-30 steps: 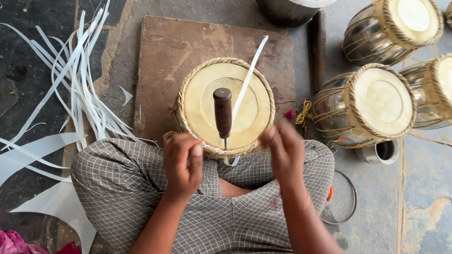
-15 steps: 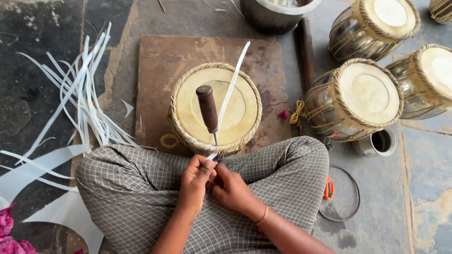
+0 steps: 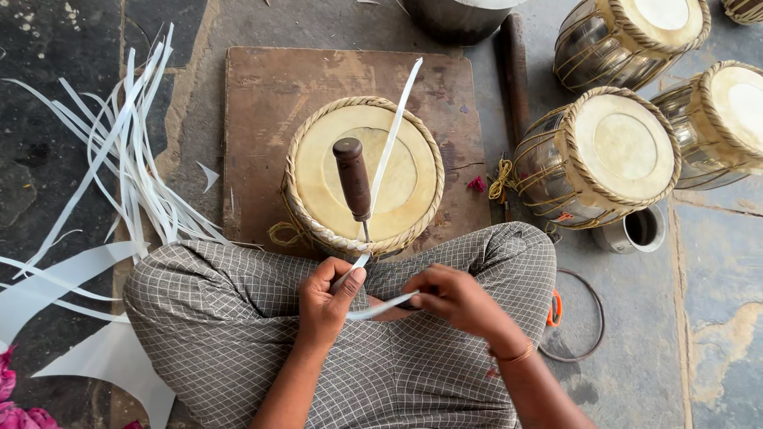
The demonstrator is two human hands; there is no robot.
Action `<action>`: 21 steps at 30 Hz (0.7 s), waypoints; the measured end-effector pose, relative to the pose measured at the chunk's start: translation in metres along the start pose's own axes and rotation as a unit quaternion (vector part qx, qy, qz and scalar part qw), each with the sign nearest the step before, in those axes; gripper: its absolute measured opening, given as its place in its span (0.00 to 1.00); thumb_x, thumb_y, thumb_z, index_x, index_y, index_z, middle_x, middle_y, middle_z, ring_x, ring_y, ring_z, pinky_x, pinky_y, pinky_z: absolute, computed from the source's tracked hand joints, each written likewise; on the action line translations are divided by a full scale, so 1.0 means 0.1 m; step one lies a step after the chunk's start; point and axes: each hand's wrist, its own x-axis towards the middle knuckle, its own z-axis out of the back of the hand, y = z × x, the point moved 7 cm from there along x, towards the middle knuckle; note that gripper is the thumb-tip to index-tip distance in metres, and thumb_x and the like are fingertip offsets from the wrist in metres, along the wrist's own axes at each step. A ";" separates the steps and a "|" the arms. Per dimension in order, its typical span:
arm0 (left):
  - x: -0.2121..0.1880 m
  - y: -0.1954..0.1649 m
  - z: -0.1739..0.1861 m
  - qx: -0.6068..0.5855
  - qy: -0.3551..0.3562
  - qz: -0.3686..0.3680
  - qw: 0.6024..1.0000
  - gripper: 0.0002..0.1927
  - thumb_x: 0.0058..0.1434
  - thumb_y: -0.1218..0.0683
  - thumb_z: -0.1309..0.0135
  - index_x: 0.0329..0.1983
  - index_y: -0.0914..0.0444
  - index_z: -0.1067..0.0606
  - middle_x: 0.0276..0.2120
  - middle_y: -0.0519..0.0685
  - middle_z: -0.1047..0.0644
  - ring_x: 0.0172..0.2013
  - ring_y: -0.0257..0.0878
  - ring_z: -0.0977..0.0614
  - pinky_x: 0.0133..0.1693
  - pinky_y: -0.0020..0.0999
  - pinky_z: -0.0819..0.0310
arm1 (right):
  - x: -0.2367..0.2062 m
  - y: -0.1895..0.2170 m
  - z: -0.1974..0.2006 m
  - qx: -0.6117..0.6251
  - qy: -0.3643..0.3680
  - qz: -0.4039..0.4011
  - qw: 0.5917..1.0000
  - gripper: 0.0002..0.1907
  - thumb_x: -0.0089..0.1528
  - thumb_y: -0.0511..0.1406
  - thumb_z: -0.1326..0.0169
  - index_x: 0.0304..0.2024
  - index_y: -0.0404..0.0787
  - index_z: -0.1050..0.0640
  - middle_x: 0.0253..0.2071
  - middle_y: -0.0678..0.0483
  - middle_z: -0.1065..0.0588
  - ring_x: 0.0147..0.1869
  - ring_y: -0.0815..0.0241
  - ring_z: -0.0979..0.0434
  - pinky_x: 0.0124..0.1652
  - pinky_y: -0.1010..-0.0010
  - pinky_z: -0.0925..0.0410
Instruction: The person weaves white straps around the body of a drum while using a pointed tool to guide and tension them.
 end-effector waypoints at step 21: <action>0.06 0.09 0.04 -0.043 0.041 0.007 0.998 0.14 0.69 0.53 0.48 0.31 0.63 0.21 0.15 0.39 0.34 0.19 0.23 0.36 0.24 0.24 0.44 | 0.00 -0.43 0.69 -0.056 -0.082 -0.129 0.987 0.10 0.62 0.39 0.40 0.39 0.39 0.17 0.26 0.53 0.21 0.30 0.63 0.22 0.34 0.70 0.27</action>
